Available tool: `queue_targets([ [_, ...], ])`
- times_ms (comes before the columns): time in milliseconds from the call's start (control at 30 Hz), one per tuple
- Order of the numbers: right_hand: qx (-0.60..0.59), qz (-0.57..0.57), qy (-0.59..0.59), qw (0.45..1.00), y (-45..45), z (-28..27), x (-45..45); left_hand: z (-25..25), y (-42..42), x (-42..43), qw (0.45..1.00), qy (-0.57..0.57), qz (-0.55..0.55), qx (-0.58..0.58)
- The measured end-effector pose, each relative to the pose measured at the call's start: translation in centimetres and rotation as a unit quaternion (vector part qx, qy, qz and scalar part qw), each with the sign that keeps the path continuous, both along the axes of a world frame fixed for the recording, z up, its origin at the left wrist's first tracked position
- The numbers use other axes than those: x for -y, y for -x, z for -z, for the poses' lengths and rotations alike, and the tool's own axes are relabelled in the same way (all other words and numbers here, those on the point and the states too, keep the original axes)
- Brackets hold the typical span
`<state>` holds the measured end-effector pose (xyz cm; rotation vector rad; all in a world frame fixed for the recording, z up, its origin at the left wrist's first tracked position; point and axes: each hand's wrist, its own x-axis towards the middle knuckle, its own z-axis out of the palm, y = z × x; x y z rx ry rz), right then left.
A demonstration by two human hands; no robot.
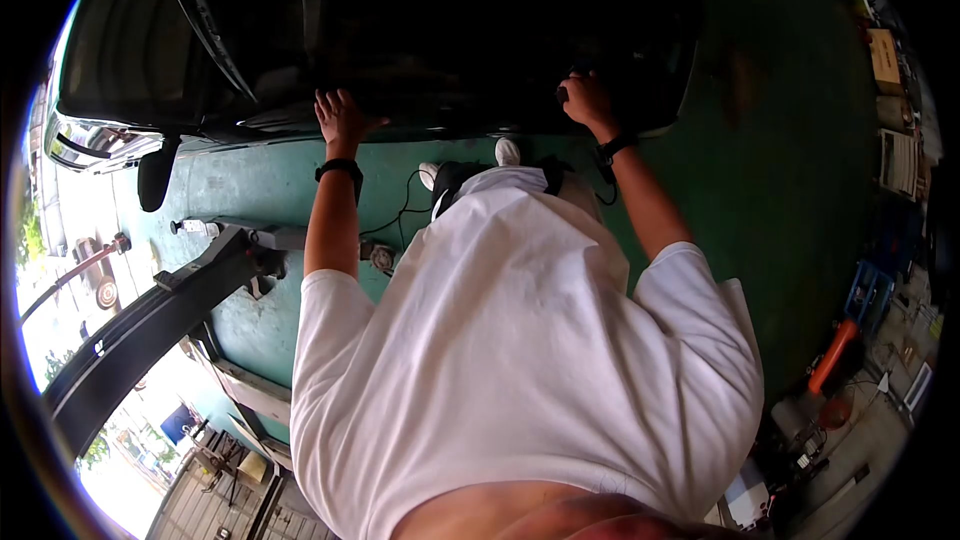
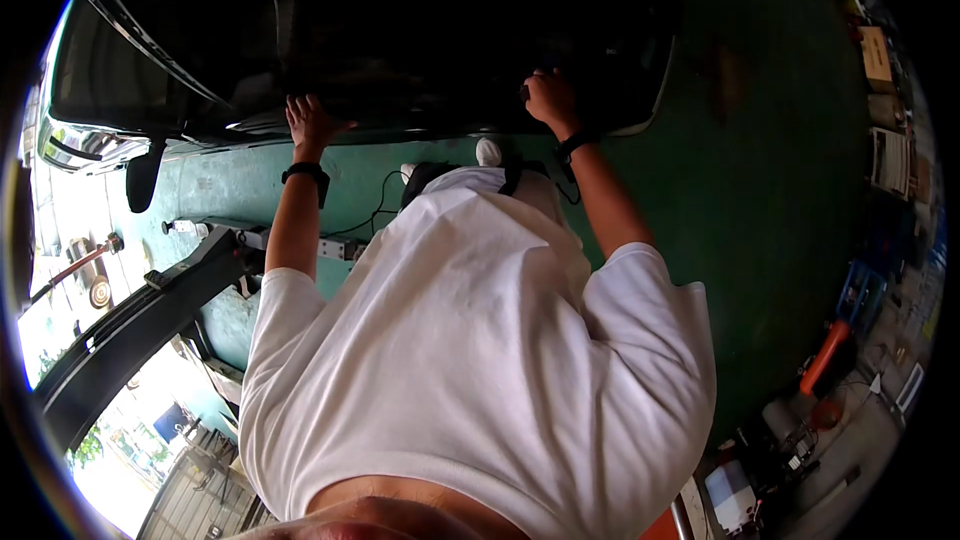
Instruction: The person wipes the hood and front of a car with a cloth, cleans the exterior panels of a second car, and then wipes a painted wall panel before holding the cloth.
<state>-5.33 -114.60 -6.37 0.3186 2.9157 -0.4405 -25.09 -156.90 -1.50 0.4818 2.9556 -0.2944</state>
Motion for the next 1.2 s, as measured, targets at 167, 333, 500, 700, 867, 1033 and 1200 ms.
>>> queue_targets([
  [167, 0.009, 0.01, -0.089, 0.996, -1.0, -0.8, -1.0, 0.6, 0.3, 0.6, 1.0, 0.003, -0.001, 0.0],
  [333, -0.032, -0.06, -0.076, 0.995, 2.1, -1.5, 4.0, 0.2, 0.6, -0.4, 0.997, 0.049, -0.038, 0.037],
  [500, -0.032, -0.051, 0.03, 0.998, 0.1, -1.1, 1.1, 0.0, 0.5, -0.3, 0.998, 0.051, -0.038, 0.03],
  [700, 0.099, -0.032, -0.016, 0.994, -0.8, -1.2, -3.2, -1.1, 0.1, -1.0, 0.996, 0.045, -0.053, 0.057],
  [867, -0.051, -0.118, -0.011, 0.992, 3.1, -2.7, 5.2, -0.6, 0.1, -0.5, 0.997, 0.053, -0.042, 0.047],
  [1033, -0.085, -0.139, 0.019, 0.986, 5.5, -2.9, 8.9, -0.7, 0.4, -0.8, 0.996, 0.048, -0.044, 0.053],
  [1200, -0.061, -0.161, -0.066, 0.983, 2.3, -3.3, 4.5, 0.5, 0.6, 0.0, 0.998, 0.045, -0.031, 0.037],
])
